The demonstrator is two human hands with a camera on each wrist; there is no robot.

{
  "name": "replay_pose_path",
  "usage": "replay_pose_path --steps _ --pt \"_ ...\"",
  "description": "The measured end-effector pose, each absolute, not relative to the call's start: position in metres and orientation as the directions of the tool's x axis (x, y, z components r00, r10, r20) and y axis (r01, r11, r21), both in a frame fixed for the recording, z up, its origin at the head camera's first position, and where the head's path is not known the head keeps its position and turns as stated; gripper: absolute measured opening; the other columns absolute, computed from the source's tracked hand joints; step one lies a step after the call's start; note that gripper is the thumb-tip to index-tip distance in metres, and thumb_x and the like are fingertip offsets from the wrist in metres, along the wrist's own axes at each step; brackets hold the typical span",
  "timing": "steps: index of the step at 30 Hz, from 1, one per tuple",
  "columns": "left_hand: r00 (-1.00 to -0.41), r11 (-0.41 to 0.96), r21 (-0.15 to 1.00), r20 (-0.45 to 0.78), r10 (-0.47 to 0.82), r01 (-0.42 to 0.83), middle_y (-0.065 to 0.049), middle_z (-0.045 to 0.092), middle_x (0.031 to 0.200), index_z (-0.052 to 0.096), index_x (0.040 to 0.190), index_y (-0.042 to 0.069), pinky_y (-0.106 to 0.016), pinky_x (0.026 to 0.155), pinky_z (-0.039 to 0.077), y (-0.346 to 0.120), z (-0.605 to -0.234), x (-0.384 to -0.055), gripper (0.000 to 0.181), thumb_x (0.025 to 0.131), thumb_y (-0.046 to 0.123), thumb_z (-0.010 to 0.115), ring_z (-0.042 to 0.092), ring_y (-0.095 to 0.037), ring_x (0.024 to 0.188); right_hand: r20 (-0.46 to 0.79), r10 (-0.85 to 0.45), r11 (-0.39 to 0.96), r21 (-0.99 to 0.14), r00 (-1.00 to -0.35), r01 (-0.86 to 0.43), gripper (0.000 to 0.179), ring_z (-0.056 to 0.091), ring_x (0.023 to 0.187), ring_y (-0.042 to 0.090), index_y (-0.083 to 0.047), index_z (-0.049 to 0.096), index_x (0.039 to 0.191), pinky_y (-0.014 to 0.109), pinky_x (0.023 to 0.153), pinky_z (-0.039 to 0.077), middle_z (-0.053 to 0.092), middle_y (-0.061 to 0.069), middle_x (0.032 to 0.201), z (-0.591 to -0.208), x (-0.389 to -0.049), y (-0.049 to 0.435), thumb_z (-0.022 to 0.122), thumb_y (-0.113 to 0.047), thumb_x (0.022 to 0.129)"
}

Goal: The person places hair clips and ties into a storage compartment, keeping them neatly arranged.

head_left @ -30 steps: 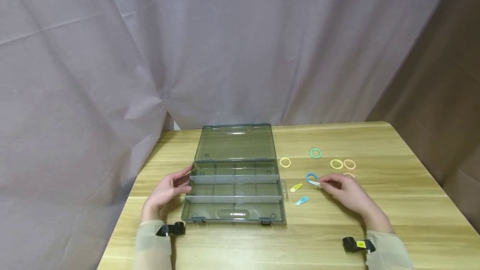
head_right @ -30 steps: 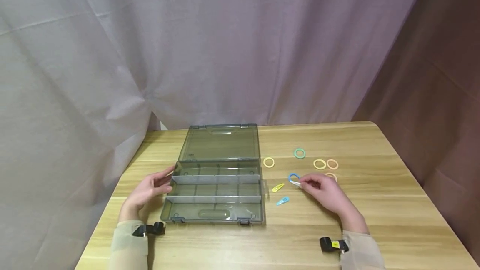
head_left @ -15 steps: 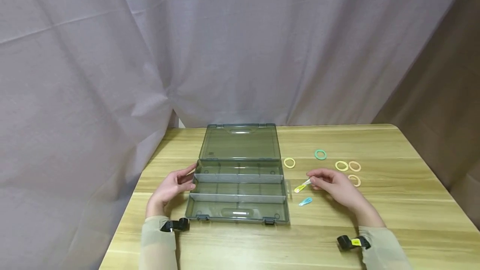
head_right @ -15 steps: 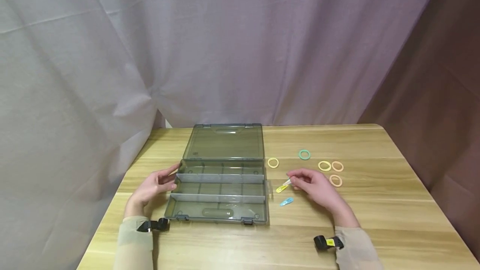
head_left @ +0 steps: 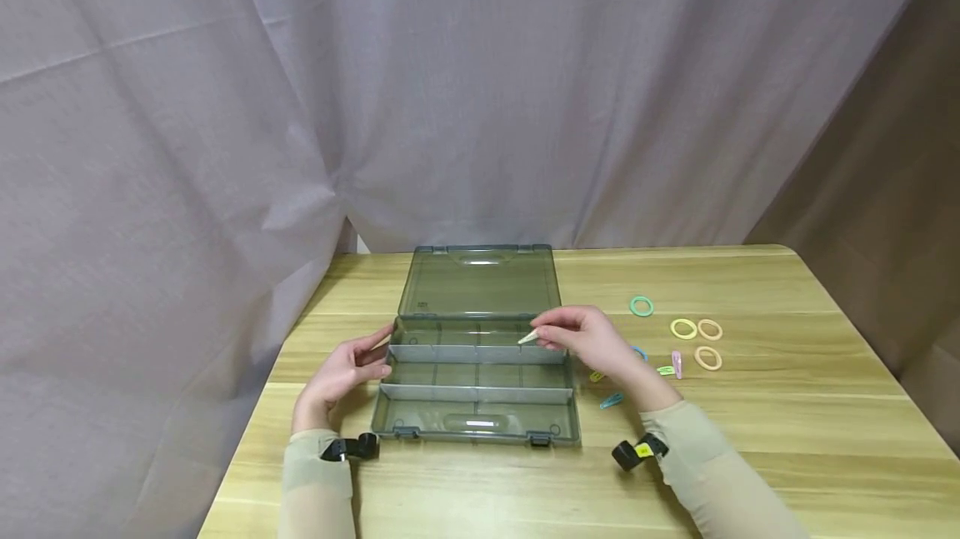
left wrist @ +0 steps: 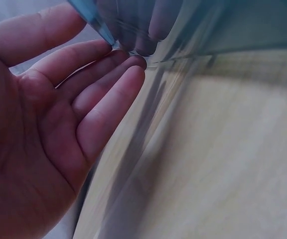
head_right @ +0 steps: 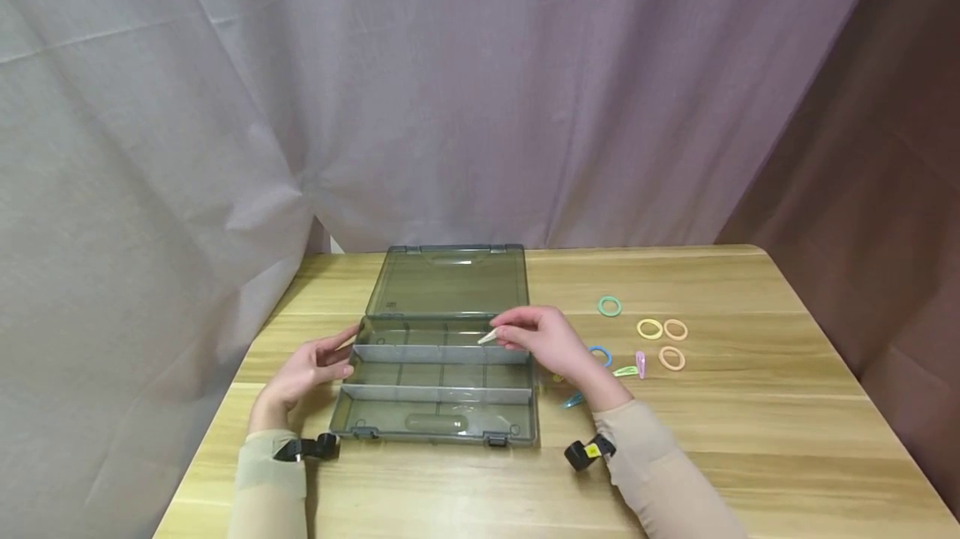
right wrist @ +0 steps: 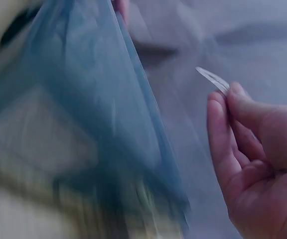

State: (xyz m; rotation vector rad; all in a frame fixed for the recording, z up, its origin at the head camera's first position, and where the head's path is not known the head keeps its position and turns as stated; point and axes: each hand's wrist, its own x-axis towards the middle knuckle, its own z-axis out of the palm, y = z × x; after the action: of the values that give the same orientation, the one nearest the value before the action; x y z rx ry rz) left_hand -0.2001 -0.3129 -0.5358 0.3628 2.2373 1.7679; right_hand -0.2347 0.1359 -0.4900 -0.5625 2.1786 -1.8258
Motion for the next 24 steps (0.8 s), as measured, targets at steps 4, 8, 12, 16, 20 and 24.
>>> replay_pose_path --steps 4,8,12,16,20,24 --pt "-0.930 0.218 0.975 -0.050 0.364 0.033 -0.027 0.031 0.167 0.034 0.163 -0.005 -0.030 0.111 0.050 -0.312 -0.536 -0.201 0.077 0.097 -0.003 0.073 0.039 -0.052 0.148 0.040 -0.457 0.104 -0.990 -0.888 -0.099 0.030 0.078 0.096 0.025 0.016 0.067 0.129 0.036 0.085 0.067 0.079 0.020 0.106 -0.484 -0.244 0.094 0.069 0.001 0.102" --pt "-0.932 0.218 0.976 -0.052 0.360 0.029 -0.028 0.032 0.167 0.034 0.163 -0.006 -0.031 0.111 0.050 -0.313 -0.535 -0.200 0.077 0.097 -0.002 0.073 0.039 -0.052 0.148 -0.014 -0.463 0.067 -0.998 -0.886 -0.019 0.032 0.077 0.101 0.033 0.018 0.066 0.129 0.032 0.085 0.066 0.078 0.020 0.107 -0.487 -0.255 0.054 0.069 0.002 0.102" --pt "-0.934 0.225 0.974 -0.054 0.354 0.029 -0.029 0.032 0.166 0.034 0.163 -0.007 -0.030 0.110 0.050 -0.314 -0.534 -0.199 0.076 0.097 -0.003 0.072 0.040 -0.052 0.147 -0.092 -0.458 0.033 -0.996 -0.884 0.086 0.032 0.077 0.094 0.023 0.018 0.067 0.129 0.030 0.085 0.066 0.078 0.021 0.108 -0.493 -0.265 0.020 0.071 0.001 0.101" --pt "-0.932 0.218 0.975 -0.051 0.360 0.031 -0.029 0.032 0.166 0.034 0.163 -0.007 -0.030 0.110 0.050 -0.315 -0.533 -0.200 0.076 0.097 -0.004 0.071 0.039 -0.053 0.147 -0.141 -0.448 0.020 -0.989 -0.883 0.148 0.031 0.077 0.091 0.020 0.016 0.068 0.129 0.030 0.086 0.066 0.078 0.021 0.108 -0.497 -0.269 -0.009 0.071 0.002 0.101" --pt "-0.929 0.209 0.978 -0.049 0.366 0.030 -0.030 0.034 0.165 0.034 0.163 -0.007 -0.029 0.109 0.051 -0.315 -0.534 -0.200 0.076 0.097 -0.004 0.072 0.040 -0.052 0.147 -0.157 -0.438 0.031 -0.987 -0.885 0.159 0.030 0.077 0.096 0.026 0.015 0.069 0.129 0.030 0.086 0.065 0.078 0.020 0.108 -0.500 -0.271 -0.032 0.069 0.004 0.101" --pt "-0.928 0.213 0.977 -0.052 0.368 0.029 -0.030 0.035 0.164 0.033 0.163 -0.006 -0.027 0.107 0.053 -0.314 -0.535 -0.201 0.076 0.097 -0.005 0.071 0.040 -0.051 0.147 -0.150 -0.428 0.079 -0.989 -0.891 0.129 0.027 0.078 0.090 0.023 0.014 0.071 0.125 0.027 0.081 0.066 0.079 0.020 0.107 -0.502 -0.271 -0.050 0.071 0.005 0.100"
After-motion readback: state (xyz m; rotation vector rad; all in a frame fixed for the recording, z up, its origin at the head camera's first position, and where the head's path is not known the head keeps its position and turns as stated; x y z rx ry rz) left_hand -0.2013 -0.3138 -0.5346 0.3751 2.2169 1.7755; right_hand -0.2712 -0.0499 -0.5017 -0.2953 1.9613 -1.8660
